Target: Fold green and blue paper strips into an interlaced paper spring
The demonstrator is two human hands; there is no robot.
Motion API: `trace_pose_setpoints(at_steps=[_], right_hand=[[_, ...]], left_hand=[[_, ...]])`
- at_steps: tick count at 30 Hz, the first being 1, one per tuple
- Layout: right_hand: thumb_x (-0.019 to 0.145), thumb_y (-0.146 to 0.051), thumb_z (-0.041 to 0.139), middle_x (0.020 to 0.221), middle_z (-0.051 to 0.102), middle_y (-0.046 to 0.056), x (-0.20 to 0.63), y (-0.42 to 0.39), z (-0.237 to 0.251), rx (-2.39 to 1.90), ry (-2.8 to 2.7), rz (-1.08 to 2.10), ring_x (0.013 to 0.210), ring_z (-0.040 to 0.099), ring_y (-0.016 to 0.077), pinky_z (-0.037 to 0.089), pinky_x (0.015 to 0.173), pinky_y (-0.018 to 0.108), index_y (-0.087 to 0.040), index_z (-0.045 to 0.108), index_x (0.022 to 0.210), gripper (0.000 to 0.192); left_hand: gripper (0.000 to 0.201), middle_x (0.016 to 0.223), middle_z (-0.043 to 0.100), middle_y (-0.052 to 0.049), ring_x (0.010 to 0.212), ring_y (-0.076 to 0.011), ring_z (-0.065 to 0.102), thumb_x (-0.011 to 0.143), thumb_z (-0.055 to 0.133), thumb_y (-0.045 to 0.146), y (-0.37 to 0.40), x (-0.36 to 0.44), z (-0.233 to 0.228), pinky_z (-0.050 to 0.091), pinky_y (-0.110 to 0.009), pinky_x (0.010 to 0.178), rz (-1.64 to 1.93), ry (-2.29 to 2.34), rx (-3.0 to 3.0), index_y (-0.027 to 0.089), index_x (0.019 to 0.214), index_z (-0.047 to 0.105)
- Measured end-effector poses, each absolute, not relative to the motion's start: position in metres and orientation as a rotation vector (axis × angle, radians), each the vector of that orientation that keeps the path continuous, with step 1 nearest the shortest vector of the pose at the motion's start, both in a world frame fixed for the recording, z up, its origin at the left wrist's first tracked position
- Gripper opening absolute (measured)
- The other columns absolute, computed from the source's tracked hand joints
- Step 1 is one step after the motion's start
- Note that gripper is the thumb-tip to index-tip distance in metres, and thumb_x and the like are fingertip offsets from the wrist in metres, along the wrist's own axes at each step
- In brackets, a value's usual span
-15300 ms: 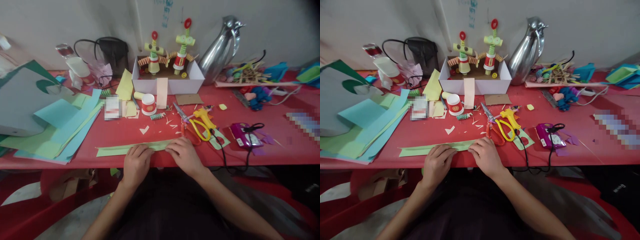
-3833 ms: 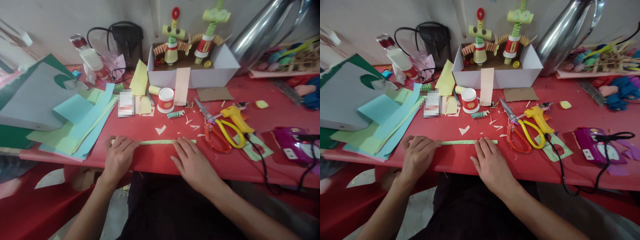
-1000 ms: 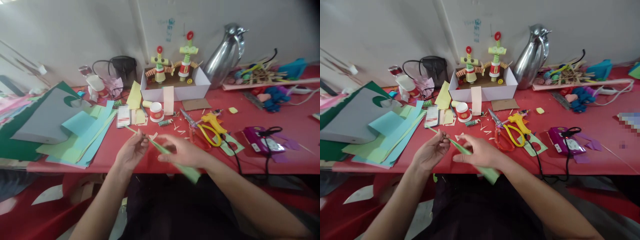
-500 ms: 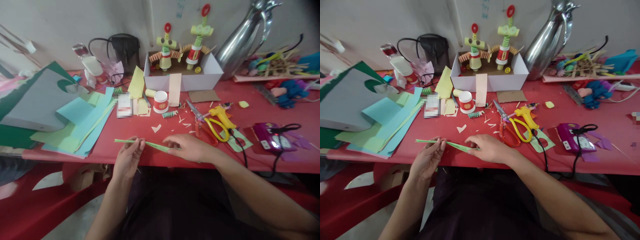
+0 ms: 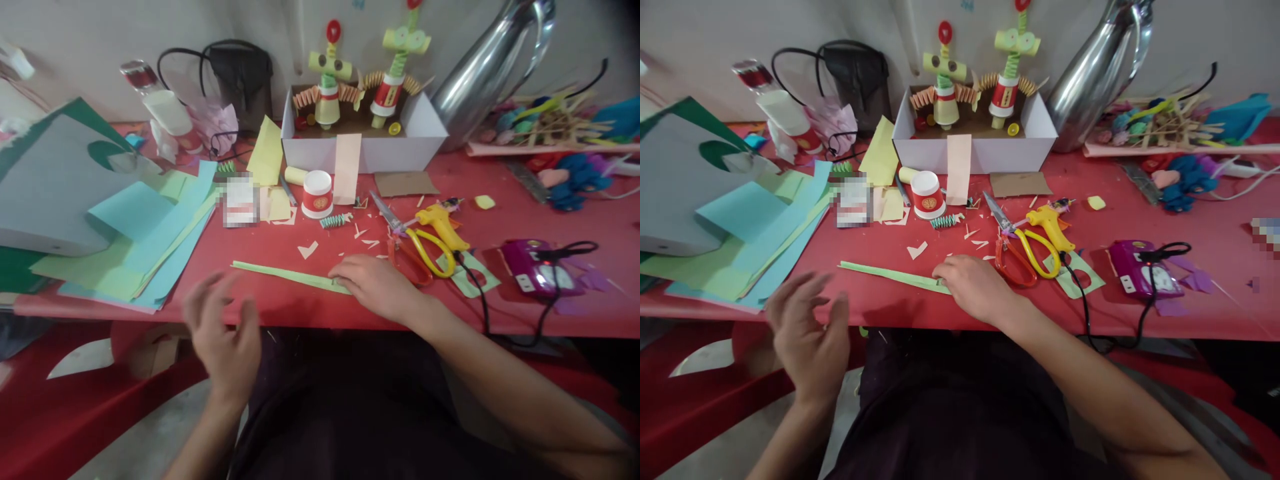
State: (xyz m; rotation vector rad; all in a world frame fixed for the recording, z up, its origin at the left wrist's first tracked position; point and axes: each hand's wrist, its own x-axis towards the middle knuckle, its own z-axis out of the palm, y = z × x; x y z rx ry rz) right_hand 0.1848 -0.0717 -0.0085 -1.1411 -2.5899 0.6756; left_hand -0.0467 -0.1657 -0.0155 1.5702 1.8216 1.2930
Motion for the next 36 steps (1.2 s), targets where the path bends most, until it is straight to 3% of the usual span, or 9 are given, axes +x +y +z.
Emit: trace_pose_setpoints(at_steps=[3, 7, 14, 19, 29, 36], right_hand=[[0.096, -0.015, 0.05, 0.1, 0.071, 0.008, 0.184, -0.071, -0.01, -1.085, -2.636, 0.61, 0.095, 0.065, 0.0214, 0.047, 0.081, 0.032, -0.019, 0.07, 0.104, 0.022], [0.095, -0.017, 0.054, 0.1, 0.071, 0.007, 0.19, -0.072, -0.01, -1.162, -2.614, 0.601, 0.094, 0.065, 0.0212, 0.047, 0.081, 0.032, -0.019, 0.069, 0.106, 0.018], [0.096, -0.018, 0.054, 0.105, 0.07, 0.007, 0.216, -0.079, -0.018, -1.205, -2.485, 0.698, 0.098, 0.063, 0.0208, 0.047, 0.089, 0.033, -0.02, 0.069, 0.108, 0.02], [0.094, -0.013, 0.055, 0.1, 0.069, 0.005, 0.218, -0.085, -0.023, -1.167, -2.401, 0.711, 0.095, 0.062, 0.0188, 0.047, 0.086, 0.031, -0.02, 0.07, 0.105, 0.02], [0.098, -0.014, 0.046, 0.105, 0.064, 0.012, 0.213, -0.114, -0.021, -1.14, -2.731, 0.248, 0.097, 0.055, 0.0252, 0.049, 0.085, 0.038, -0.014, 0.063, 0.125, 0.031], [0.098, -0.013, 0.046, 0.105, 0.064, 0.013, 0.225, -0.117, -0.032, -1.027, -2.585, 0.28, 0.097, 0.055, 0.0246, 0.052, 0.085, 0.04, -0.014, 0.065, 0.12, 0.029]], left_hand=[[0.025, 0.101, 0.07, -0.006, 0.098, -0.0231, 0.059, 0.09, 0.054, 0.013, -0.134, -0.035, -0.017, 0.047, -0.042, 0.093, 0.939, 1.622, 2.237, 0.025, 0.1, 0.073], [0.023, 0.089, 0.069, -0.006, 0.083, -0.0203, 0.061, 0.086, 0.053, 0.008, -0.095, -0.021, -0.024, 0.049, -0.035, 0.079, 0.643, 1.436, 2.325, 0.019, 0.092, 0.073], [0.02, 0.09, 0.066, -0.005, 0.081, -0.0176, 0.062, 0.087, 0.054, 0.01, -0.092, -0.02, -0.027, 0.049, -0.03, 0.074, 0.625, 1.393, 2.214, 0.019, 0.092, 0.07], [0.027, 0.095, 0.066, -0.005, 0.082, -0.0156, 0.063, 0.088, 0.05, 0.008, -0.088, -0.01, -0.024, 0.049, -0.029, 0.077, 0.617, 1.264, 2.21, 0.018, 0.102, 0.07], [0.02, 0.087, 0.064, -0.004, 0.074, -0.0134, 0.059, 0.087, 0.055, 0.013, -0.082, -0.007, -0.022, 0.045, -0.025, 0.064, 0.601, 1.212, 2.105, 0.019, 0.093, 0.073], [0.009, 0.085, 0.06, 0.0, 0.067, -0.0104, 0.054, 0.085, 0.06, 0.013, -0.083, 0.001, -0.026, 0.042, -0.025, 0.065, 0.575, 1.355, 2.062, 0.019, 0.084, 0.068]])
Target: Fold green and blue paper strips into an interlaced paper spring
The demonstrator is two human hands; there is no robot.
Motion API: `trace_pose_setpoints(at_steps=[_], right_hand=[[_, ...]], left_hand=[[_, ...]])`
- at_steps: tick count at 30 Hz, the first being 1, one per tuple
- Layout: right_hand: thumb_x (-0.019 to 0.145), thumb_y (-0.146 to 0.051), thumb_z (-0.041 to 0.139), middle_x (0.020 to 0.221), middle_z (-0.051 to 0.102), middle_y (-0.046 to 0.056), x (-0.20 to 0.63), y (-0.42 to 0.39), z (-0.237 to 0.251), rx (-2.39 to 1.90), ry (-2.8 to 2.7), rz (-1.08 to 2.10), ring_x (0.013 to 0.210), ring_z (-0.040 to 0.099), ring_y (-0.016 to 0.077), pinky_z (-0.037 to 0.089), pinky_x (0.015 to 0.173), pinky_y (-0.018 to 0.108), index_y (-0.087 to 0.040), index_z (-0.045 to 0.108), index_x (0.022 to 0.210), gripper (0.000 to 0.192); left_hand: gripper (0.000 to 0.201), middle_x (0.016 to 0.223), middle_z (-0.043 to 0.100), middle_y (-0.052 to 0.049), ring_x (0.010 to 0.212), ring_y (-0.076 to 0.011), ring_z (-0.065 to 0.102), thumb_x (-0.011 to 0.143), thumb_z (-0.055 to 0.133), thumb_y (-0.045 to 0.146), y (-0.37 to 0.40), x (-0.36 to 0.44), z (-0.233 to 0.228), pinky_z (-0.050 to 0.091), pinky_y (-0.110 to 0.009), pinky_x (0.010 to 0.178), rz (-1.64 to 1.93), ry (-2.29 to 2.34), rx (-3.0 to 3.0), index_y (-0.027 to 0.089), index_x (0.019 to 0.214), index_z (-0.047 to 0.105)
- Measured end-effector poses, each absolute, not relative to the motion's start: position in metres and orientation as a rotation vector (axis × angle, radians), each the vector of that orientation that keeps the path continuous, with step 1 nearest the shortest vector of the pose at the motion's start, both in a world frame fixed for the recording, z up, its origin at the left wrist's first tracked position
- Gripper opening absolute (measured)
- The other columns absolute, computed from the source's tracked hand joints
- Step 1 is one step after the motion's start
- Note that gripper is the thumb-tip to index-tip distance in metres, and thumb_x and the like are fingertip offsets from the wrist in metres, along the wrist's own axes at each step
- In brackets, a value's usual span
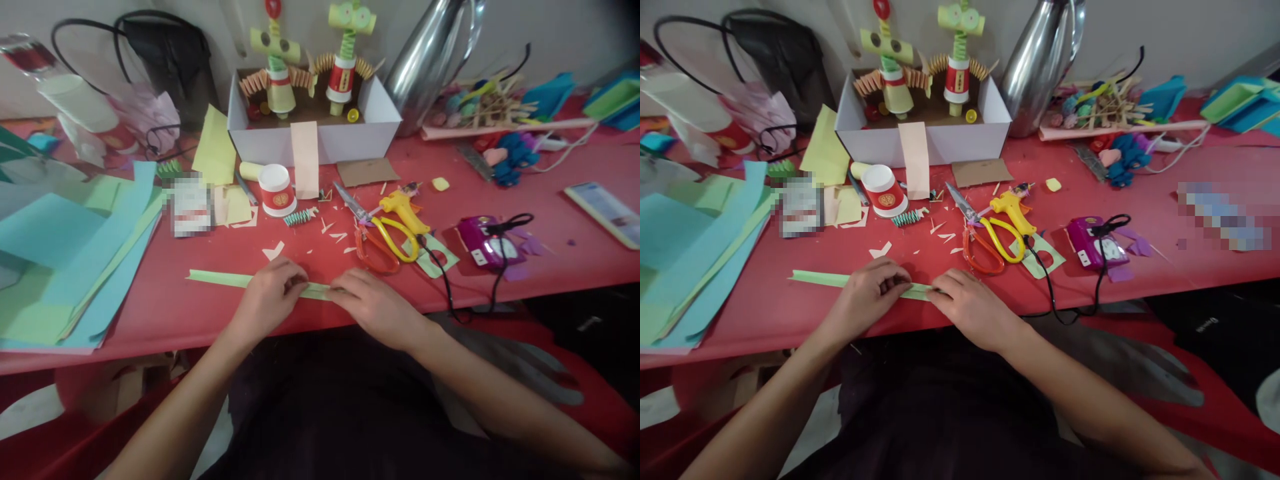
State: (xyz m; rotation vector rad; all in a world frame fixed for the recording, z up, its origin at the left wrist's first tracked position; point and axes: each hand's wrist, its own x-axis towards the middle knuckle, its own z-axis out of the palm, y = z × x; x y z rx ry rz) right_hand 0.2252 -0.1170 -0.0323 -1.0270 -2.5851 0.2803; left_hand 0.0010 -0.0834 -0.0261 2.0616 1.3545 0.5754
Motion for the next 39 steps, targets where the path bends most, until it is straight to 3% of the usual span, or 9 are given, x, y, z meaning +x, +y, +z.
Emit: trace_pose_setpoints(at_steps=[4, 10, 14, 22, 28, 32, 39], right_hand=[[0.098, -0.011, 0.045, 0.1, 0.065, 0.011, 0.241, -0.121, -0.035, -1.033, -2.412, 0.355, 0.091, 0.056, 0.0218, 0.053, 0.084, 0.038, -0.013, 0.067, 0.115, 0.028], [0.099, -0.013, 0.044, 0.103, 0.067, 0.012, 0.252, -0.118, -0.036, -0.949, -2.565, 0.16, 0.096, 0.055, 0.0246, 0.052, 0.085, 0.042, -0.012, 0.066, 0.116, 0.029], [0.1, -0.013, 0.042, 0.105, 0.066, 0.013, 0.258, -0.115, -0.038, -0.928, -2.62, 0.092, 0.097, 0.055, 0.0246, 0.052, 0.085, 0.042, -0.012, 0.065, 0.12, 0.031], [0.099, -0.012, 0.043, 0.101, 0.067, 0.013, 0.265, -0.118, -0.037, -0.969, -2.566, 0.054, 0.094, 0.057, 0.0228, 0.054, 0.083, 0.037, -0.01, 0.068, 0.114, 0.029], [0.096, -0.009, 0.046, 0.104, 0.064, 0.013, 0.265, -0.117, -0.042, -1.04, -2.49, 0.109, 0.095, 0.056, 0.0233, 0.054, 0.084, 0.038, -0.014, 0.069, 0.114, 0.029], [0.096, -0.007, 0.043, 0.106, 0.064, 0.015, 0.266, -0.121, -0.045, -1.056, -2.536, 0.054, 0.097, 0.056, 0.0247, 0.055, 0.082, 0.039, -0.013, 0.068, 0.117, 0.033], [0.088, 0.0, 0.043, 0.128, 0.064, 0.015, 0.276, -0.134, -0.046, -1.096, -2.556, -0.066, 0.116, 0.052, 0.0294, 0.052, 0.091, 0.047, -0.012, 0.063, 0.123, 0.042]], left_hand=[[0.009, 0.086, 0.059, 0.001, 0.067, -0.0096, 0.054, 0.085, 0.06, 0.012, -0.086, 0.001, -0.029, 0.042, -0.024, 0.064, 0.59, 1.377, 2.075, 0.019, 0.085, 0.065], [0.01, 0.087, 0.06, 0.0, 0.071, -0.0107, 0.057, 0.086, 0.059, 0.011, -0.091, 0.002, -0.027, 0.045, -0.024, 0.068, 0.556, 1.418, 2.092, 0.018, 0.087, 0.065], [0.02, 0.094, 0.063, -0.002, 0.078, -0.0128, 0.061, 0.089, 0.056, 0.013, -0.096, 0.003, -0.029, 0.046, -0.026, 0.071, 0.616, 1.413, 2.112, 0.021, 0.1, 0.071], [0.038, 0.093, 0.06, -0.004, 0.075, -0.013, 0.059, 0.09, 0.048, 0.008, -0.104, 0.002, -0.035, 0.048, -0.026, 0.069, 0.588, 1.409, 2.313, 0.028, 0.106, 0.077], [0.037, 0.095, 0.058, -0.004, 0.075, -0.0131, 0.059, 0.093, 0.049, 0.011, -0.108, -0.002, -0.037, 0.047, -0.024, 0.063, 0.502, 1.373, 2.536, 0.032, 0.111, 0.074], [0.039, 0.094, 0.057, -0.006, 0.078, -0.0166, 0.059, 0.095, 0.046, 0.011, -0.11, -0.003, -0.035, 0.048, -0.027, 0.062, 0.405, 1.305, 2.731, 0.029, 0.121, 0.068], [0.039, 0.095, 0.057, -0.008, 0.081, -0.0215, 0.056, 0.095, 0.043, 0.011, -0.111, -0.001, -0.034, 0.053, -0.036, 0.07, 0.308, 1.216, 2.886, 0.022, 0.128, 0.061]])
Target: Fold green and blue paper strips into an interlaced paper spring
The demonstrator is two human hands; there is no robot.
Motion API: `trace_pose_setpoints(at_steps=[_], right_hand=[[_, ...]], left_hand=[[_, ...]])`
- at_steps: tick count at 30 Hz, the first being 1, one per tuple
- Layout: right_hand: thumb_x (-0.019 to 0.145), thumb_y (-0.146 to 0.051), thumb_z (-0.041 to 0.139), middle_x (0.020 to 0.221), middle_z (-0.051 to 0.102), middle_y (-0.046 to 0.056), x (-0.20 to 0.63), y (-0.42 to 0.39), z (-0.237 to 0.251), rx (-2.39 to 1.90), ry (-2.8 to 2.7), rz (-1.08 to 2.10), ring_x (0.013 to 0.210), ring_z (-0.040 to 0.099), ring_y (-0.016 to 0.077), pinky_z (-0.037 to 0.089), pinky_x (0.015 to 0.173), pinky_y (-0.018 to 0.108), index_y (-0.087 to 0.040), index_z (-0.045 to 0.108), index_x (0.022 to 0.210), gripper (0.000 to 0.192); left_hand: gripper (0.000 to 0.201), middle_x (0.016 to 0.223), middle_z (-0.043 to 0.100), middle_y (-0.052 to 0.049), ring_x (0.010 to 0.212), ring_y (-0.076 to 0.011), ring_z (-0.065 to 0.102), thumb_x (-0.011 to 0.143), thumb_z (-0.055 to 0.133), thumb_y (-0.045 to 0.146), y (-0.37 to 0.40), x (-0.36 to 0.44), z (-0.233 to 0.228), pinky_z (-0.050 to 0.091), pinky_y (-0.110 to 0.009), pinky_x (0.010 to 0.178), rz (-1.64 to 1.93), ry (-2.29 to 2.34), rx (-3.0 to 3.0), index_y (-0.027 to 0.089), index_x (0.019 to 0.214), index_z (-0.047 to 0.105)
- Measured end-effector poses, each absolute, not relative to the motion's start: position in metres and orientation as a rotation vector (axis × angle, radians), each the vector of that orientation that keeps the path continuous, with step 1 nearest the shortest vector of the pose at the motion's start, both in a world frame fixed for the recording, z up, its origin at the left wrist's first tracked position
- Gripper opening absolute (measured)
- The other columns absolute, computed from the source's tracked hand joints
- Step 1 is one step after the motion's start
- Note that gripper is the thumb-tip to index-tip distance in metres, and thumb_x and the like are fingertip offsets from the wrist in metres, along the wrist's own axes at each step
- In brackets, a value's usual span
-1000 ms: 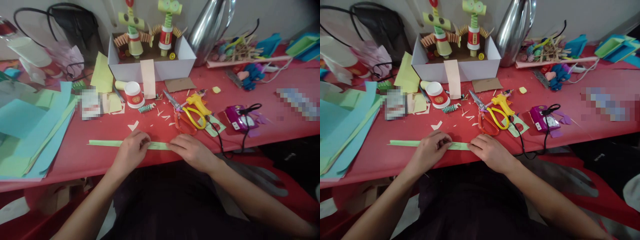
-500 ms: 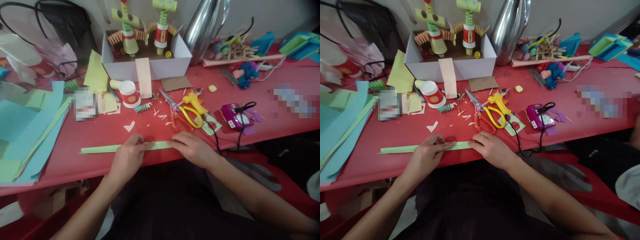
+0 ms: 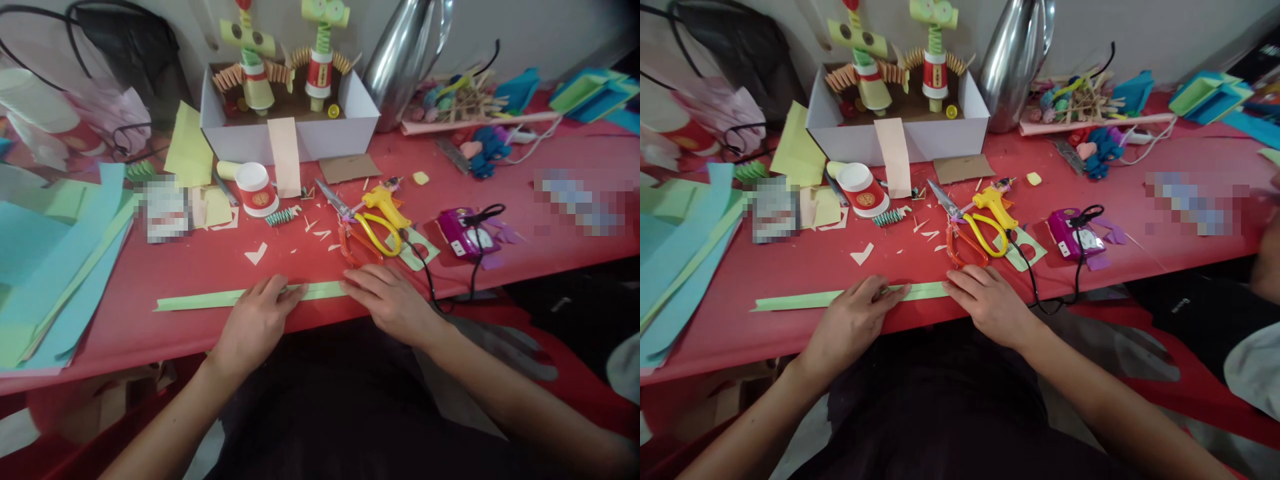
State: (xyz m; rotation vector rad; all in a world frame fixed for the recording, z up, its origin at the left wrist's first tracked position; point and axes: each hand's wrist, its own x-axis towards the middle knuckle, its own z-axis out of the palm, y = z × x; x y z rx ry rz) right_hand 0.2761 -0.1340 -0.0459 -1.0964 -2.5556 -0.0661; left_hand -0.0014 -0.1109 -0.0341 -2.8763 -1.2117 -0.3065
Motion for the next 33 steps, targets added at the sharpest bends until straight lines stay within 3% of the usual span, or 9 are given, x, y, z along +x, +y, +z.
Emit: trace_pose_setpoints(at_steps=[6, 12, 16, 21, 28, 33], right_hand=[[0.089, -0.004, 0.046, 0.109, 0.069, 0.013, 0.244, -0.14, -0.02, -1.109, -2.33, -0.121, 0.11, 0.056, 0.0279, 0.049, 0.095, 0.045, -0.014, 0.069, 0.097, 0.027], [0.093, -0.012, 0.047, 0.106, 0.066, 0.013, 0.223, -0.137, -0.018, -1.195, -2.523, 0.15, 0.099, 0.057, 0.0267, 0.049, 0.088, 0.043, -0.013, 0.065, 0.108, 0.023], [0.095, -0.01, 0.047, 0.093, 0.063, 0.01, 0.224, -0.13, -0.025, -1.261, -2.622, 0.177, 0.088, 0.054, 0.0238, 0.048, 0.081, 0.039, -0.013, 0.065, 0.097, 0.019], [0.095, -0.012, 0.049, 0.089, 0.062, 0.009, 0.225, -0.125, -0.023, -1.231, -2.633, 0.203, 0.086, 0.053, 0.0232, 0.046, 0.08, 0.039, -0.014, 0.065, 0.089, 0.017], [0.098, -0.021, 0.052, 0.087, 0.064, 0.007, 0.22, -0.118, -0.023, -1.37, -2.328, 0.481, 0.084, 0.056, 0.0197, 0.047, 0.079, 0.034, -0.016, 0.067, 0.086, 0.02], [0.098, -0.027, 0.054, 0.089, 0.065, 0.006, 0.218, -0.116, -0.025, -1.415, -2.278, 0.53, 0.086, 0.059, 0.0202, 0.046, 0.079, 0.034, -0.017, 0.067, 0.09, 0.017]], left_hand=[[0.037, 0.094, 0.058, -0.009, 0.082, -0.0243, 0.055, 0.095, 0.045, 0.013, -0.114, 0.001, -0.032, 0.053, -0.04, 0.07, -0.211, -1.162, -2.866, 0.017, 0.129, 0.06], [0.036, 0.097, 0.062, -0.01, 0.085, -0.0248, 0.055, 0.095, 0.047, 0.015, -0.113, 0.001, -0.028, 0.053, -0.041, 0.074, -0.174, -1.146, -2.878, 0.018, 0.129, 0.059], [0.038, 0.109, 0.063, -0.012, 0.098, -0.0257, 0.057, 0.093, 0.048, 0.01, -0.112, -0.011, -0.03, 0.053, -0.042, 0.086, -0.417, -1.154, -2.987, 0.017, 0.128, 0.061], [0.032, 0.116, 0.064, -0.011, 0.103, -0.023, 0.06, 0.092, 0.055, 0.016, -0.113, -0.023, -0.031, 0.052, -0.04, 0.093, -0.678, -1.288, -3.094, 0.018, 0.122, 0.065], [0.017, 0.092, 0.069, -0.006, 0.085, -0.0168, 0.064, 0.093, 0.056, 0.02, -0.108, -0.019, -0.031, 0.053, -0.031, 0.076, -0.949, -1.532, -3.002, 0.021, 0.096, 0.074], [0.014, 0.093, 0.07, -0.006, 0.085, -0.0181, 0.065, 0.092, 0.059, 0.023, -0.105, -0.021, -0.027, 0.053, -0.032, 0.077, -0.863, -1.578, -2.997, 0.021, 0.09, 0.073]])
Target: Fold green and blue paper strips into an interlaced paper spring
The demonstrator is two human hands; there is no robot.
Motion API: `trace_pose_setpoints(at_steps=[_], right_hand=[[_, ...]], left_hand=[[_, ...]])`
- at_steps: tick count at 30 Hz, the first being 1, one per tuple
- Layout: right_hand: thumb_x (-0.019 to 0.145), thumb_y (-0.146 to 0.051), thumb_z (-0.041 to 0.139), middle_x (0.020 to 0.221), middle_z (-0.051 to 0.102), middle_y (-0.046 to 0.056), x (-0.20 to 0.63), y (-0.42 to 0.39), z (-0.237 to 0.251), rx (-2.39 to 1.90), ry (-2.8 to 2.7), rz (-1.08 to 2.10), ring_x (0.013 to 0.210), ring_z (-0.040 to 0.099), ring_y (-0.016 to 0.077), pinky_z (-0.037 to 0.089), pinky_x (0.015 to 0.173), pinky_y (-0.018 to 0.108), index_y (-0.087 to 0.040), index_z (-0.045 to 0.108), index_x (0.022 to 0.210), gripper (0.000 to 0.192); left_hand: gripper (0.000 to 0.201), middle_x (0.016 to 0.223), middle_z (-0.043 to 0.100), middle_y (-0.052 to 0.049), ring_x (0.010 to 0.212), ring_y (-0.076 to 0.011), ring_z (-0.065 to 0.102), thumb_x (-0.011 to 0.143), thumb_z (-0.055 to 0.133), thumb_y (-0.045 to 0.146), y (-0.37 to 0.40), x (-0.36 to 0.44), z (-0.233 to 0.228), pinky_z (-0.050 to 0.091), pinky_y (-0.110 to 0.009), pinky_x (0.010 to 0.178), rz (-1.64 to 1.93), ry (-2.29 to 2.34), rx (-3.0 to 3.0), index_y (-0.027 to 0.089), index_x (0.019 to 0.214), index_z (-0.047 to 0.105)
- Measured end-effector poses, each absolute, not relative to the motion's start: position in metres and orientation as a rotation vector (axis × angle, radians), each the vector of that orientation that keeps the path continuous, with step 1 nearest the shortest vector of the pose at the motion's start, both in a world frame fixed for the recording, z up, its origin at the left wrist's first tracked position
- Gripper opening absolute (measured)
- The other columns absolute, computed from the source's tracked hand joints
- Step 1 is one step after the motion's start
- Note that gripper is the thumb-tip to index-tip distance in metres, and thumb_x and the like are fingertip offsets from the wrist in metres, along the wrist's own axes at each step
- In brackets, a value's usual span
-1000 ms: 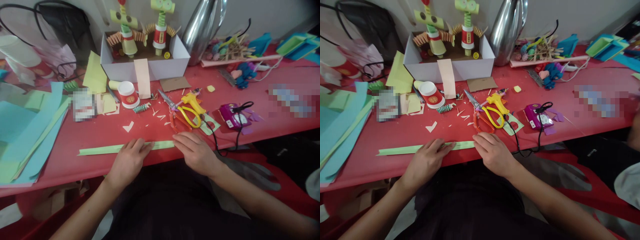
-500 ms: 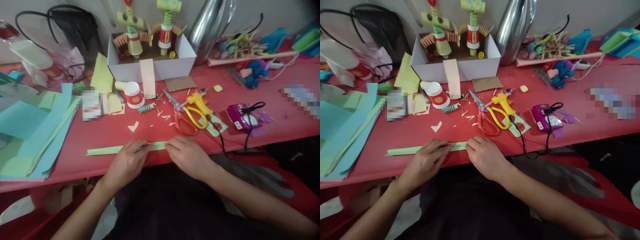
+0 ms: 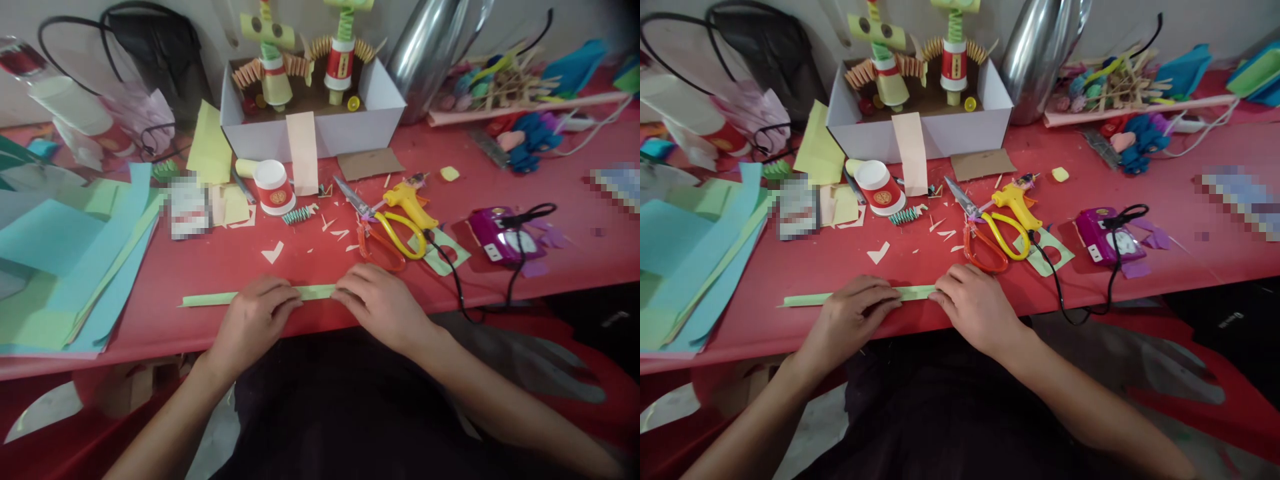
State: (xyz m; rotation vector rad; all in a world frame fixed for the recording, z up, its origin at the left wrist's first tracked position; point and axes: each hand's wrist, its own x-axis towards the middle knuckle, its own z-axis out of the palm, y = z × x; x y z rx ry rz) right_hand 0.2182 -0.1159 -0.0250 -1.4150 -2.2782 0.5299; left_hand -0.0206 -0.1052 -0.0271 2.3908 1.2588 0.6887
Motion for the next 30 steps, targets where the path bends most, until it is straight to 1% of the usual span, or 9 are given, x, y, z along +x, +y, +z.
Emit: trace_pose_setpoints(at_steps=[4, 8, 15, 17, 19, 21, 23, 26, 30], right_hand=[[0.099, -0.026, 0.053, 0.088, 0.066, 0.006, 0.217, -0.115, -0.028, -1.455, -2.289, 0.46, 0.086, 0.059, 0.0203, 0.044, 0.073, 0.032, -0.018, 0.066, 0.09, 0.018], [0.098, -0.026, 0.054, 0.084, 0.065, 0.005, 0.213, -0.113, -0.028, -1.573, -2.314, 0.32, 0.081, 0.06, 0.0204, 0.039, 0.064, 0.032, -0.018, 0.063, 0.085, 0.018], [0.094, -0.026, 0.062, 0.084, 0.065, 0.003, 0.211, -0.108, -0.024, -1.646, -2.301, 0.321, 0.077, 0.06, 0.0193, 0.033, 0.056, 0.03, -0.02, 0.06, 0.085, 0.011], [0.092, -0.027, 0.064, 0.084, 0.065, 0.003, 0.211, -0.108, -0.024, -1.654, -2.294, 0.317, 0.076, 0.06, 0.0192, 0.032, 0.054, 0.029, -0.02, 0.059, 0.086, 0.011], [0.092, -0.026, 0.064, 0.085, 0.064, 0.003, 0.213, -0.108, -0.025, -1.641, -2.294, 0.318, 0.075, 0.06, 0.0188, 0.033, 0.054, 0.029, -0.02, 0.06, 0.086, 0.01], [0.093, -0.025, 0.063, 0.087, 0.063, 0.004, 0.215, -0.108, -0.026, -1.601, -2.302, 0.328, 0.076, 0.059, 0.0184, 0.036, 0.056, 0.029, -0.02, 0.06, 0.086, 0.009], [0.094, -0.021, 0.061, 0.089, 0.062, 0.004, 0.219, -0.108, -0.029, -1.521, -2.329, 0.356, 0.079, 0.058, 0.019, 0.041, 0.062, 0.03, -0.019, 0.06, 0.086, 0.008], [0.094, -0.017, 0.059, 0.09, 0.062, 0.006, 0.224, -0.107, -0.031, -1.4, -2.379, 0.394, 0.086, 0.056, 0.0215, 0.045, 0.074, 0.034, -0.019, 0.059, 0.085, 0.009], [0.093, -0.013, 0.059, 0.09, 0.063, 0.006, 0.227, -0.108, -0.029, -1.319, -2.403, 0.466, 0.086, 0.054, 0.022, 0.046, 0.079, 0.036, -0.017, 0.063, 0.093, 0.005]], left_hand=[[0.018, 0.093, 0.072, -0.005, 0.085, -0.0178, 0.065, 0.094, 0.054, 0.023, -0.101, -0.02, -0.025, 0.052, -0.03, 0.076, 0.592, 1.313, 2.322, 0.022, 0.09, 0.072], [0.016, 0.089, 0.071, -0.003, 0.082, -0.0175, 0.065, 0.092, 0.054, 0.023, -0.093, -0.016, -0.022, 0.049, -0.029, 0.074, 0.506, 1.406, 2.236, 0.022, 0.088, 0.069], [0.007, 0.071, 0.066, 0.003, 0.063, -0.0139, 0.06, 0.083, 0.061, 0.022, -0.08, -0.013, -0.013, 0.044, -0.026, 0.059, 0.378, 1.47, 2.133, 0.023, 0.081, 0.067], [0.006, 0.076, 0.064, 0.001, 0.063, -0.0141, 0.059, 0.082, 0.061, 0.022, -0.079, -0.013, -0.013, 0.044, -0.027, 0.059, 0.369, 1.503, 2.165, 0.022, 0.079, 0.066], [0.006, 0.083, 0.062, -0.002, 0.07, -0.0163, 0.059, 0.084, 0.06, 0.021, -0.081, -0.012, -0.015, 0.045, -0.03, 0.063, 0.35, 1.518, 2.244, 0.021, 0.079, 0.064], [0.008, 0.087, 0.061, -0.004, 0.079, -0.0199, 0.058, 0.087, 0.057, 0.018, -0.085, -0.011, -0.018, 0.047, -0.033, 0.071, 0.336, 1.5, 2.355, 0.02, 0.08, 0.061], [0.01, 0.088, 0.062, -0.006, 0.085, -0.0225, 0.056, 0.09, 0.054, 0.015, -0.09, -0.011, -0.022, 0.047, -0.037, 0.078, 0.355, 1.483, 2.453, 0.019, 0.081, 0.059], [0.013, 0.087, 0.064, -0.006, 0.083, -0.0225, 0.056, 0.094, 0.05, 0.018, -0.098, -0.014, -0.028, 0.046, -0.039, 0.08, 0.437, 1.457, 2.515, 0.019, 0.085, 0.059], [0.016, 0.091, 0.068, -0.006, 0.084, -0.0205, 0.059, 0.097, 0.049, 0.021, -0.108, -0.023, -0.036, 0.047, -0.037, 0.079, 0.599, 1.309, 2.571, 0.019, 0.1, 0.065]])
